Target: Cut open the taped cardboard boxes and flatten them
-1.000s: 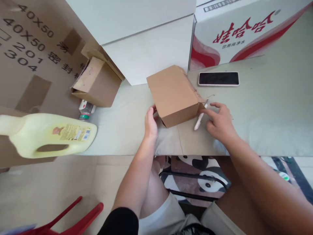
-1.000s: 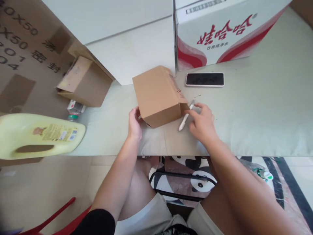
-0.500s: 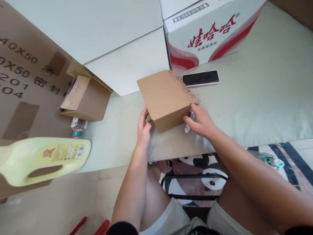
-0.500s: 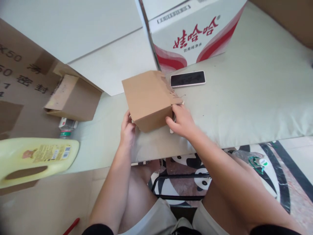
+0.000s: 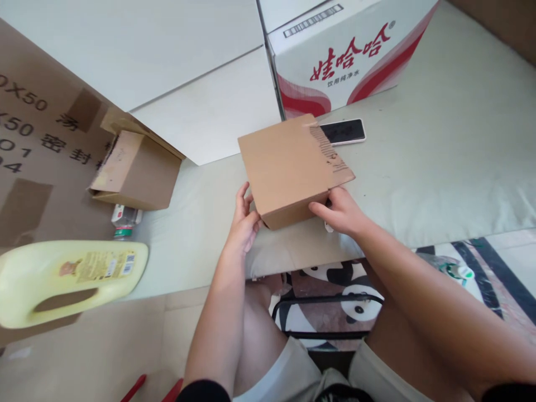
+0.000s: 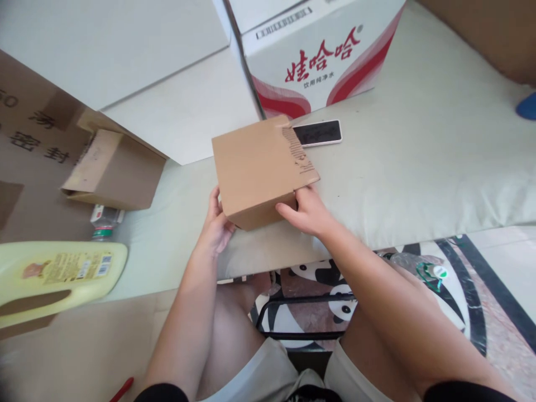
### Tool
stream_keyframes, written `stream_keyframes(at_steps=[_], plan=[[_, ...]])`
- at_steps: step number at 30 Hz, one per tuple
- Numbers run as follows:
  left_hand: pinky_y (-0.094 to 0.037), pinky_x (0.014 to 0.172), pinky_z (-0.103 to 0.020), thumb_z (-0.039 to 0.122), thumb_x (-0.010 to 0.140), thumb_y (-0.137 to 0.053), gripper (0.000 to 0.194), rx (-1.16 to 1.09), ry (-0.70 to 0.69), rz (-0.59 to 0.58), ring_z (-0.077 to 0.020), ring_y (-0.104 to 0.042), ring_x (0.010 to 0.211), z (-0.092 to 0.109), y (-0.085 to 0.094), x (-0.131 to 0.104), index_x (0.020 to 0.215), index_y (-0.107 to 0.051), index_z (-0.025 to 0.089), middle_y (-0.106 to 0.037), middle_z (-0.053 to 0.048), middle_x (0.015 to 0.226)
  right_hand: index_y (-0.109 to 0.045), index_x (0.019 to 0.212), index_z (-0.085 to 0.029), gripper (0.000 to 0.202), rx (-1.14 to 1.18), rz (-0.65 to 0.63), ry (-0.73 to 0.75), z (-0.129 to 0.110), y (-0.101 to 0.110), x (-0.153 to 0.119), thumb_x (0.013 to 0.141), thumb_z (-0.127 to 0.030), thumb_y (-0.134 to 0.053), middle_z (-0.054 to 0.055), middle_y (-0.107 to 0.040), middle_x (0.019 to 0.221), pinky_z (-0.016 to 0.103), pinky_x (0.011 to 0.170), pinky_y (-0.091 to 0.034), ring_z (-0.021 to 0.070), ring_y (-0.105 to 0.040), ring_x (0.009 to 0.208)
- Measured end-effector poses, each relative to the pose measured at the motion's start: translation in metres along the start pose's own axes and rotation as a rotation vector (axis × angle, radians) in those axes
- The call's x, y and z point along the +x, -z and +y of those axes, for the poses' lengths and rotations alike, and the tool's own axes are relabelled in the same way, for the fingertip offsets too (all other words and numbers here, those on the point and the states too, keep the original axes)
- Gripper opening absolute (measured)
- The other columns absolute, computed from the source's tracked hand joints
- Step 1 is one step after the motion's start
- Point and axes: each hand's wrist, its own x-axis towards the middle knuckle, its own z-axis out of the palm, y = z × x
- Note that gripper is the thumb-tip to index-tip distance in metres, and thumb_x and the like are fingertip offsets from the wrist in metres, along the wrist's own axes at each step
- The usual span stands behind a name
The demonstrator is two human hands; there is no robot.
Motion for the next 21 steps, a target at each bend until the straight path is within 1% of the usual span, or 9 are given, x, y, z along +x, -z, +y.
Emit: stream_keyframes(at_steps=[3, 5, 7, 9, 12, 13, 15, 18, 21], plan=[[-0.046, 0.052, -0.019, 0.01, 0.059, -0.075, 0.084, -0.015, 0.069, 0.029, -0.0121, -0.062, 0.073, 0.004, 0.002, 0.001, 0.133, -0.048, 0.041, -0.065, 0.0, 0.124, -0.063, 0.132, -0.021, 0.062, 0.057, -0.014, 0.031, 0.002, 0.001, -0.002, 0.082, -0.057, -0.064, 0.017, -0.063, 0.14, 0.065, 0.117, -0.038, 0.0421, -0.053, 0.136], [-0.046, 0.05, -0.019, 0.008, 0.055, -0.073, 0.087, -0.047, 0.11, 0.033, -0.0117, -0.061, 0.066, 0.004, 0.004, 0.001, 0.132, -0.047, 0.038, -0.07, 0.001, 0.109, -0.064, 0.132, -0.021, 0.062, 0.102, -0.028, 0.063, 0.002, 0.001, -0.004, 0.086, -0.062, -0.06, 0.016, -0.065, 0.138, 0.064, 0.118, -0.037, 0.0407, -0.053, 0.137], [-0.047, 0.051, -0.02, 0.005, 0.051, -0.071, 0.086, -0.059, 0.117, 0.014, -0.0114, -0.061, 0.064, 0.004, 0.006, 0.002, 0.13, -0.048, 0.034, -0.071, 0.002, 0.1, -0.068, 0.126, -0.021, 0.058, 0.142, -0.012, 0.083, 0.001, 0.0, -0.006, 0.089, -0.065, -0.056, 0.016, -0.069, 0.132, 0.063, 0.119, -0.038, 0.0394, -0.057, 0.134], [-0.05, 0.056, -0.021, 0.008, 0.054, -0.075, 0.078, -0.048, 0.098, 0.001, -0.0127, -0.065, 0.069, 0.001, 0.006, 0.002, 0.126, -0.052, 0.029, -0.072, 0.0, 0.1, -0.07, 0.121, -0.022, 0.057, 0.176, 0.049, 0.072, -0.001, -0.001, -0.008, 0.089, -0.067, -0.054, 0.015, -0.072, 0.125, 0.061, 0.119, -0.039, 0.0384, -0.059, 0.132], [-0.056, 0.067, -0.028, 0.026, 0.068, -0.081, 0.062, -0.012, 0.07, 0.016, -0.017, -0.07, 0.078, -0.002, 0.005, 0.003, 0.124, -0.054, 0.026, -0.073, -0.004, 0.104, -0.07, 0.12, -0.025, 0.06, 0.227, 0.151, 0.003, -0.005, -0.004, -0.009, 0.088, -0.073, -0.051, 0.014, -0.074, 0.117, 0.059, 0.117, -0.042, 0.0372, -0.061, 0.13], [-0.057, 0.069, -0.031, 0.034, 0.071, -0.081, 0.062, -0.011, 0.071, 0.003, -0.0183, -0.071, 0.079, -0.003, 0.004, 0.003, 0.126, -0.053, 0.027, -0.072, -0.005, 0.105, -0.07, 0.118, -0.025, 0.061, 0.236, 0.19, -0.035, -0.006, -0.005, -0.009, 0.087, -0.073, -0.05, 0.014, -0.074, 0.114, 0.058, 0.117, -0.042, 0.0366, -0.062, 0.128], [-0.058, 0.069, -0.035, 0.043, 0.072, -0.082, 0.07, -0.02, 0.083, -0.059, -0.0194, -0.07, 0.078, -0.003, 0.005, 0.002, 0.132, -0.049, 0.031, -0.071, -0.005, 0.107, -0.07, 0.114, -0.025, 0.058, 0.236, 0.272, -0.11, -0.009, -0.005, -0.008, 0.087, -0.072, -0.051, 0.014, -0.074, 0.108, 0.057, 0.117, -0.043, 0.0354, -0.064, 0.123], [-0.059, 0.072, -0.038, 0.045, 0.071, -0.083, 0.077, 0.002, 0.092, -0.096, -0.0205, -0.07, 0.082, -0.003, 0.005, 0.002, 0.138, -0.046, 0.035, -0.069, -0.005, 0.111, -0.07, 0.11, -0.023, 0.053, 0.195, 0.346, -0.16, -0.01, -0.003, -0.008, 0.087, -0.067, -0.05, 0.013, -0.074, 0.102, 0.056, 0.115, -0.044, 0.0345, -0.067, 0.118], [-0.06, 0.078, -0.045, 0.043, 0.075, -0.08, 0.074, 0.027, 0.118, -0.072, -0.022, -0.071, 0.084, -0.007, 0.004, 0.001, 0.14, -0.045, 0.035, -0.068, -0.007, 0.115, -0.067, 0.11, -0.023, 0.05, 0.113, 0.333, -0.162, -0.005, -0.002, -0.013, 0.089, -0.063, -0.046, 0.014, -0.072, 0.106, 0.058, 0.116, -0.041, 0.0351, -0.064, 0.122]])
